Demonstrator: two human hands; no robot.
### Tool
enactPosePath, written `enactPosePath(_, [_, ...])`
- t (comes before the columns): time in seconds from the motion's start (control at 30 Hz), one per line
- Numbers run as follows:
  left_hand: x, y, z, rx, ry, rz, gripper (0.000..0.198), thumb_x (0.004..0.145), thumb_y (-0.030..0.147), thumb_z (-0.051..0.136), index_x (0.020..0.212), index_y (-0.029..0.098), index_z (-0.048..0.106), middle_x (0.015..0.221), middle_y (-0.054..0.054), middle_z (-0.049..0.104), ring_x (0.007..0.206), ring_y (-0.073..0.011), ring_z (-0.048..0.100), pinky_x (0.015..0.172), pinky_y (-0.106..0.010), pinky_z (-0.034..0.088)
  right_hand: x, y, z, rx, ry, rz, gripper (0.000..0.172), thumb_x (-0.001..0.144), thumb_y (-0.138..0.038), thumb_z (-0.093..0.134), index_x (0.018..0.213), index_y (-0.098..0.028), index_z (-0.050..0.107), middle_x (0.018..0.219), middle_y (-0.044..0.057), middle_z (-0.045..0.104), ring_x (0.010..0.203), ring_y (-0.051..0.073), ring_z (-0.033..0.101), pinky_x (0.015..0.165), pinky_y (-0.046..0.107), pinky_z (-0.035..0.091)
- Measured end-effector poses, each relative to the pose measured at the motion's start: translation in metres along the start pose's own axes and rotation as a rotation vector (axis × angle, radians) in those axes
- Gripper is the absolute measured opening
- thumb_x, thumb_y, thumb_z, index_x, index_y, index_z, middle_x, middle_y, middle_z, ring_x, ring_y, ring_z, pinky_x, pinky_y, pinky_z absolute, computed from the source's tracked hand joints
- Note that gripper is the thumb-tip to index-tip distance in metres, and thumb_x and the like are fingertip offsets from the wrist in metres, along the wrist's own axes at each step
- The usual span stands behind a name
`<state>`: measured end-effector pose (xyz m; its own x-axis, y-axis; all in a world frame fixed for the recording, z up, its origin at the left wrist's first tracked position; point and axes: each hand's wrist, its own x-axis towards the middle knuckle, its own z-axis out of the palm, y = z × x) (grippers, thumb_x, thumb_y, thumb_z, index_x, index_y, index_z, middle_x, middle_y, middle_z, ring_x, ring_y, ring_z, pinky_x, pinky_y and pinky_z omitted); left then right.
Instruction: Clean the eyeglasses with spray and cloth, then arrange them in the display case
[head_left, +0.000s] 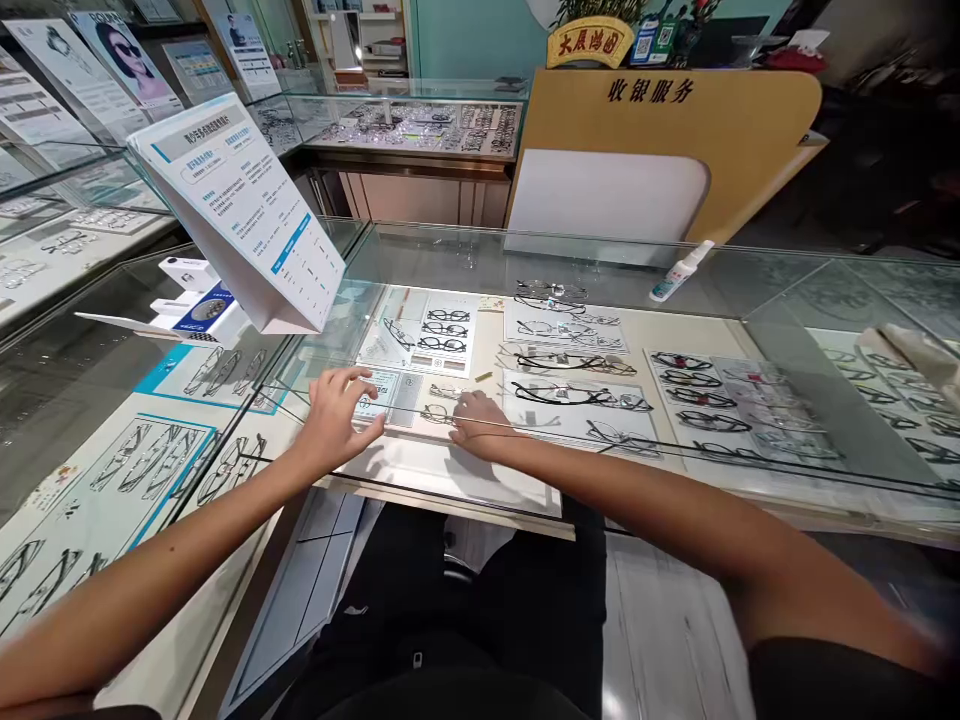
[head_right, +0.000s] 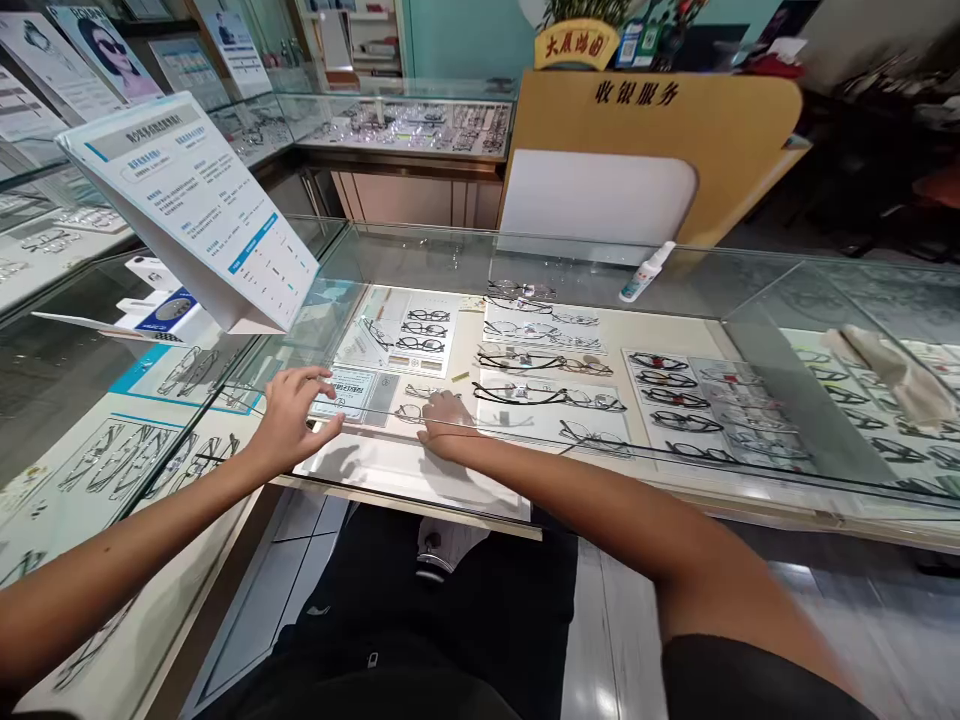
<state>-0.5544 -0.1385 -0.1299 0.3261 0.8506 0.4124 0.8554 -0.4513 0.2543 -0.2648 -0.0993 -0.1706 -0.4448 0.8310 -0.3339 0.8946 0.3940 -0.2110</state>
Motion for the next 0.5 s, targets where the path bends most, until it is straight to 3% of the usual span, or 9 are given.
enactPosePath(0.17, [-0.001, 0.003, 0.003, -0.032, -0.059, -0.045, 0.022, 0.1, 0.041, 0.066, 0.115, 0.025, 0.066, 0.148, -0.017, 0.064, 0.137, -0.0418, 0.054, 0.106, -0.058, 0.043, 0.049, 0.006, 0.017, -0.012, 0.031, 0.091, 0.054, 0.099, -0.051, 0.075, 0.132, -0.008, 0.076, 0.152, 0.026, 0.064, 0.145, 0.04, 0.052, 0.118, 0.046, 0.045])
enactPosePath(0.33, [0.002, 0.007, 0.006, -0.065, -0.076, -0.05, 0.018, 0.101, 0.038, 0.065, 0.112, 0.025, 0.067, 0.148, -0.016, 0.065, 0.137, -0.0408, 0.054, 0.107, -0.059, 0.042, 0.076, 0.009, 0.034, -0.055, 0.032, 0.087, 0.036, 0.1, -0.033, 0.072, 0.126, -0.01, 0.079, 0.143, 0.025, 0.071, 0.138, 0.038, 0.057, 0.112, 0.042, 0.044])
enactPosePath(0.5, [0.004, 0.008, 0.007, -0.078, -0.075, -0.068, 0.017, 0.099, 0.035, 0.066, 0.112, 0.024, 0.068, 0.149, -0.016, 0.065, 0.137, -0.0409, 0.052, 0.106, -0.059, 0.041, 0.089, 0.007, 0.044, -0.095, 0.035, 0.107, 0.033, 0.099, -0.025, 0.069, 0.125, -0.007, 0.081, 0.132, 0.025, 0.074, 0.13, 0.037, 0.061, 0.107, 0.042, 0.045])
